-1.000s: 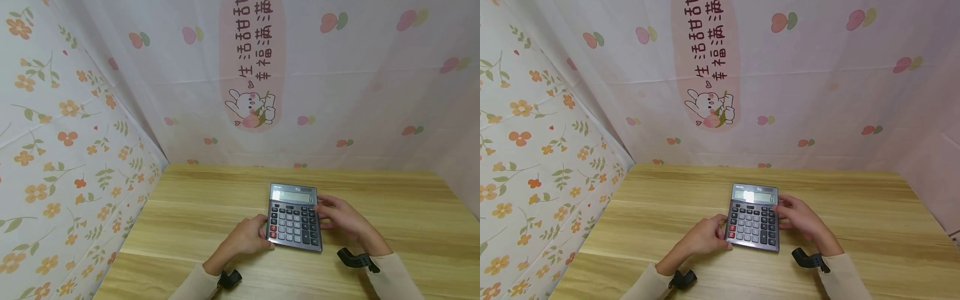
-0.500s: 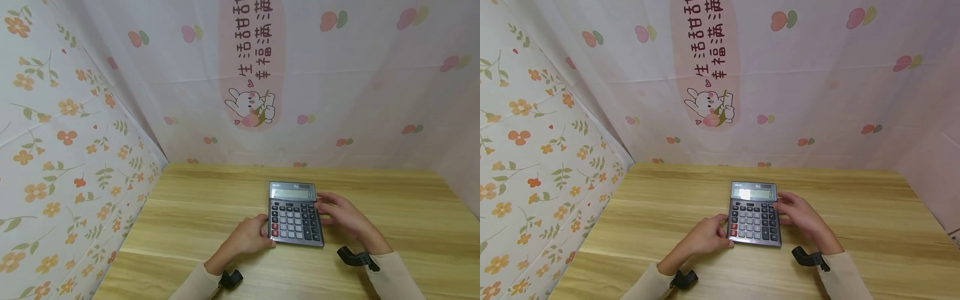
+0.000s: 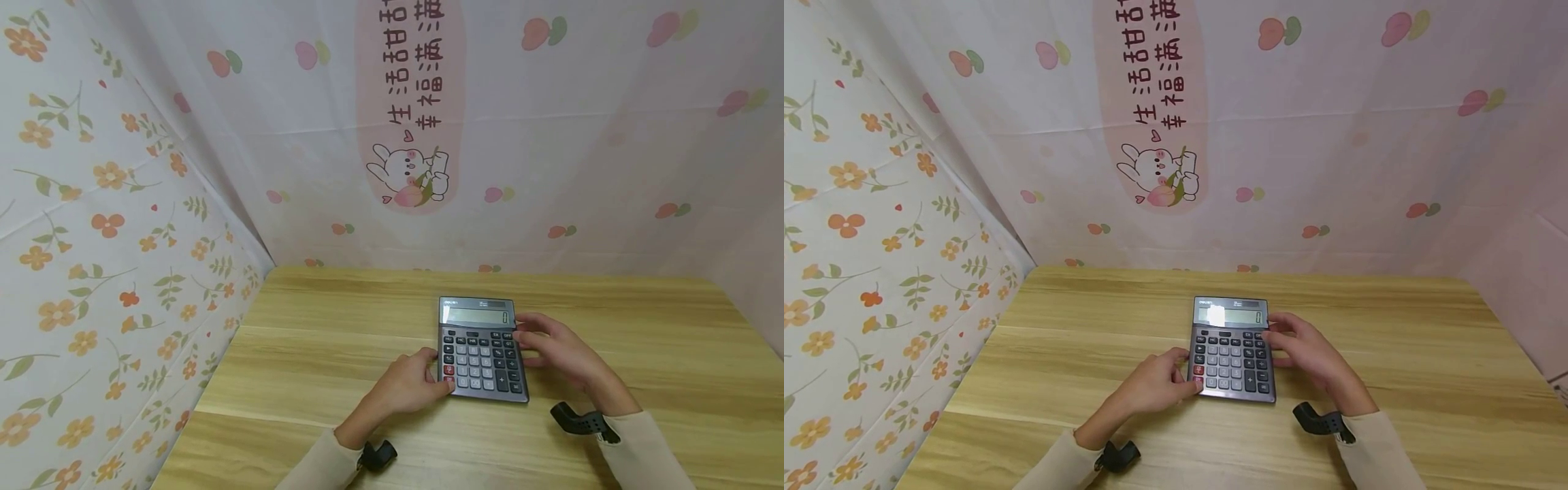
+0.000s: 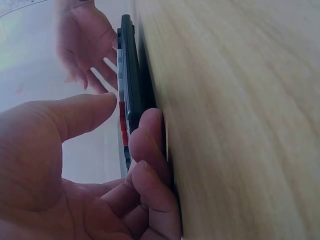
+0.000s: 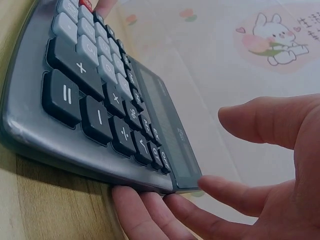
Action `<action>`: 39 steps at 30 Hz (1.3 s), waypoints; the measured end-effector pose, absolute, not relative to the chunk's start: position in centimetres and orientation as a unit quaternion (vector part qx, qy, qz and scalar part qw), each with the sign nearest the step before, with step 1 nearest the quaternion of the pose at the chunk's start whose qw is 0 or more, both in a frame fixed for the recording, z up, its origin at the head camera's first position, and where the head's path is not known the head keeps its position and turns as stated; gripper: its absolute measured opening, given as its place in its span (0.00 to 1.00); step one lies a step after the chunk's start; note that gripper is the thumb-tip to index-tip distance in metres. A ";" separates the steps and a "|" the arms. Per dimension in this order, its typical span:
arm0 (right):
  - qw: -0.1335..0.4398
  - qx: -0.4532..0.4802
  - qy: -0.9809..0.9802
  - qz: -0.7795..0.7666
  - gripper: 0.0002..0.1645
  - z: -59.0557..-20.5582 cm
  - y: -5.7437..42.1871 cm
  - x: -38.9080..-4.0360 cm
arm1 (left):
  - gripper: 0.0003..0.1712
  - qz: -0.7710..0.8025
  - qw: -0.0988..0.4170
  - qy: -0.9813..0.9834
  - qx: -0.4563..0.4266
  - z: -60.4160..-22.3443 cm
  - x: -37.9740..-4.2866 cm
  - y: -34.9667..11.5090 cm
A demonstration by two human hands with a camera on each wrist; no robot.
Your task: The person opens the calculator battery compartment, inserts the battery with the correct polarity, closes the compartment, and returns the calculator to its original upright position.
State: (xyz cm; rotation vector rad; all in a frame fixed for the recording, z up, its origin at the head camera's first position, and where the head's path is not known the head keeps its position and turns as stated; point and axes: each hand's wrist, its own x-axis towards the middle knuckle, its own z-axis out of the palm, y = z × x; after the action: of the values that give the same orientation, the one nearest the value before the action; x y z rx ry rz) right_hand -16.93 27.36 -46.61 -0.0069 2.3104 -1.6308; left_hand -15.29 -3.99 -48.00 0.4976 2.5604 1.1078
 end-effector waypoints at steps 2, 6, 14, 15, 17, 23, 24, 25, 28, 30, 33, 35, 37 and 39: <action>0.156 -0.003 0.806 -0.571 0.39 -46.6 27.4 -16.9 | 0.38 0.386 0.152 0.894 0.171 -48.0 -15.3 -3.9; 0.155 -0.005 0.805 -0.573 0.39 -46.6 27.4 -16.8 | 0.38 0.377 0.144 0.899 0.171 -48.0 -15.4 -3.9; 0.152 -0.006 0.808 -0.569 0.39 -46.7 27.4 -16.8 | 0.37 0.372 0.137 0.901 0.174 -48.2 -15.4 -3.9; 0.152 -0.006 0.809 -0.568 0.39 -46.7 27.4 -16.9 | 0.37 0.372 0.137 0.901 0.175 -48.2 -15.5 -3.9; 0.152 -0.004 0.809 -0.567 0.39 -46.7 27.4 -16.9 | 0.36 0.371 0.137 0.902 0.175 -48.2 -15.5 -3.9; 0.153 -0.002 0.809 -0.568 0.39 -46.8 27.4 -17.0 | 0.37 0.369 0.137 0.902 0.178 -48.1 -15.5 -4.0; 0.152 -0.003 0.809 -0.568 0.39 -46.8 27.4 -17.0 | 0.37 0.369 0.138 0.902 0.178 -48.1 -15.5 -4.0; 0.152 -0.003 0.809 -0.568 0.39 -46.7 27.4 -17.0 | 0.37 0.369 0.139 0.902 0.179 -48.1 -15.5 -4.0; 0.152 -0.003 0.810 -0.566 0.39 -46.6 27.3 -16.9 | 0.37 0.369 0.139 0.901 0.180 -48.1 -15.5 -3.9; 0.152 -0.003 0.811 -0.566 0.39 -46.5 27.2 -16.8 | 0.36 0.369 0.139 0.901 0.180 -48.2 -15.5 -3.9; 0.153 0.000 0.809 -0.568 0.39 -46.4 27.1 -16.7 | 0.36 0.370 0.136 0.901 0.179 -48.2 -15.5 -3.9; 0.152 -0.001 0.808 -0.569 0.39 -46.4 27.0 -16.7 | 0.36 0.370 0.136 0.902 0.179 -48.1 -15.5 -3.9; 0.152 0.000 0.808 -0.569 0.39 -46.3 27.0 -16.7 | 0.35 0.370 0.134 0.902 0.179 -48.0 -15.5 -3.9; 0.152 0.000 0.809 -0.568 0.39 -46.3 27.0 -16.7 | 0.35 0.369 0.132 0.902 0.180 -47.9 -15.4 -3.9</action>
State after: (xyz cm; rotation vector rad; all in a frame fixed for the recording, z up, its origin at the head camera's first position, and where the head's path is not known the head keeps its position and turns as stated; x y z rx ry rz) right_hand -16.69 26.99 -46.31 0.0001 2.3224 -1.6300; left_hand -15.43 -3.90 -47.93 0.5213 2.6183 1.0699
